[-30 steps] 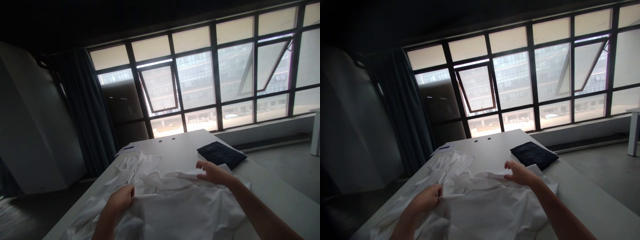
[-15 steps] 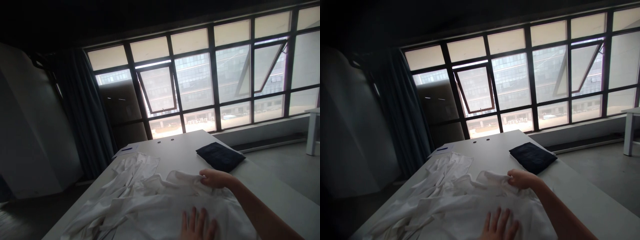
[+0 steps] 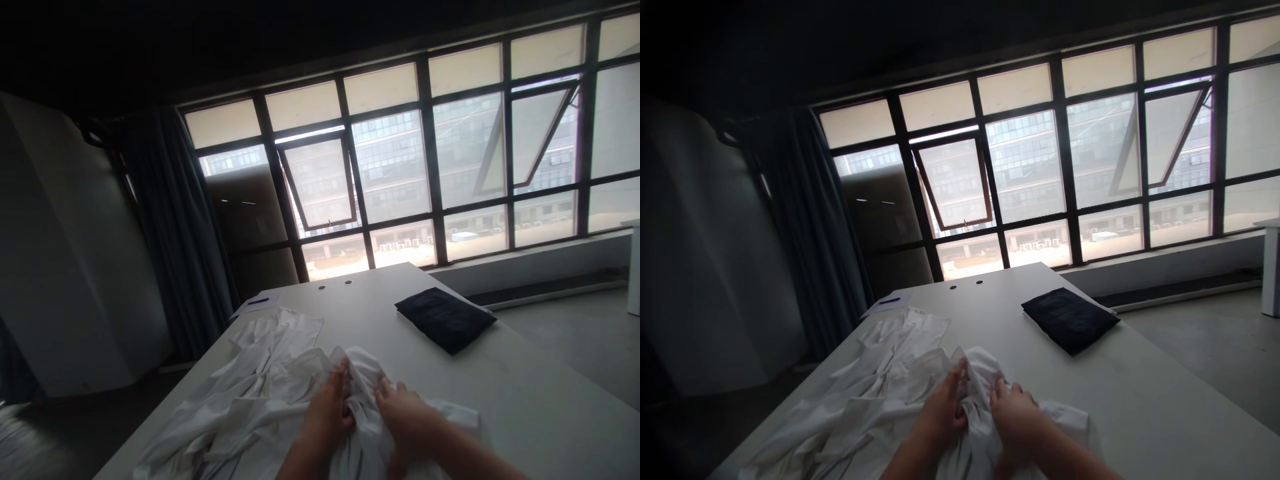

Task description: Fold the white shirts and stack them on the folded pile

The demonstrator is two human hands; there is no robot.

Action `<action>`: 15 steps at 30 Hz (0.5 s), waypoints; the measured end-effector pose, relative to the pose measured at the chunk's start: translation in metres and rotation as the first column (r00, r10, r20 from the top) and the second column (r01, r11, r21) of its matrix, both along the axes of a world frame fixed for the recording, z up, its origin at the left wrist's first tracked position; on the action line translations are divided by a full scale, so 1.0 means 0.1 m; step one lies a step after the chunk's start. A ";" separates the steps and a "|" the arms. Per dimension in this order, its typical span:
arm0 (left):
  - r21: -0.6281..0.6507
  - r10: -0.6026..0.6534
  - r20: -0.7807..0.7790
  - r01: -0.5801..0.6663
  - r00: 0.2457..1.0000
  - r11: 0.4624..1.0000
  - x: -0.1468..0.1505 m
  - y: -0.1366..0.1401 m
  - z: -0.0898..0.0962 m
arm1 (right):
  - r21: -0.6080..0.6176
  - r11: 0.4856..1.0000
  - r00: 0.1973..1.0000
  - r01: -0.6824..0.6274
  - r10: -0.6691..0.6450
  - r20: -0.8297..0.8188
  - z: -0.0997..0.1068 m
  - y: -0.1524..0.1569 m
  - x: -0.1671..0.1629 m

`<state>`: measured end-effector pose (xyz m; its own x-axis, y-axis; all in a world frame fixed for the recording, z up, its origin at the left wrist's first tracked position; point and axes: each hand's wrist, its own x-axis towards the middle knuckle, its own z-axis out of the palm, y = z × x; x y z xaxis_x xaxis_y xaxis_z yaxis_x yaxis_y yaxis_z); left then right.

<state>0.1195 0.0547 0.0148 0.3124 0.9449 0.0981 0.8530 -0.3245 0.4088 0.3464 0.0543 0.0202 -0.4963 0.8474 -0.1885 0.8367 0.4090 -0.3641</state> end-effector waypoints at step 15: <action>-0.016 -0.068 -0.252 0.066 0.965 0.998 -0.05 -0.08 0.29 | -0.278 0.953 0.534 -0.118 -0.176 -0.827 1.05 0.11 0.63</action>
<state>0.1141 0.0469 0.0436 0.3890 0.9212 0.0011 0.9051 -0.3824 0.1858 0.4094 0.0655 0.1252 -0.5225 0.8487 0.0825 0.0940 0.1535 -0.9837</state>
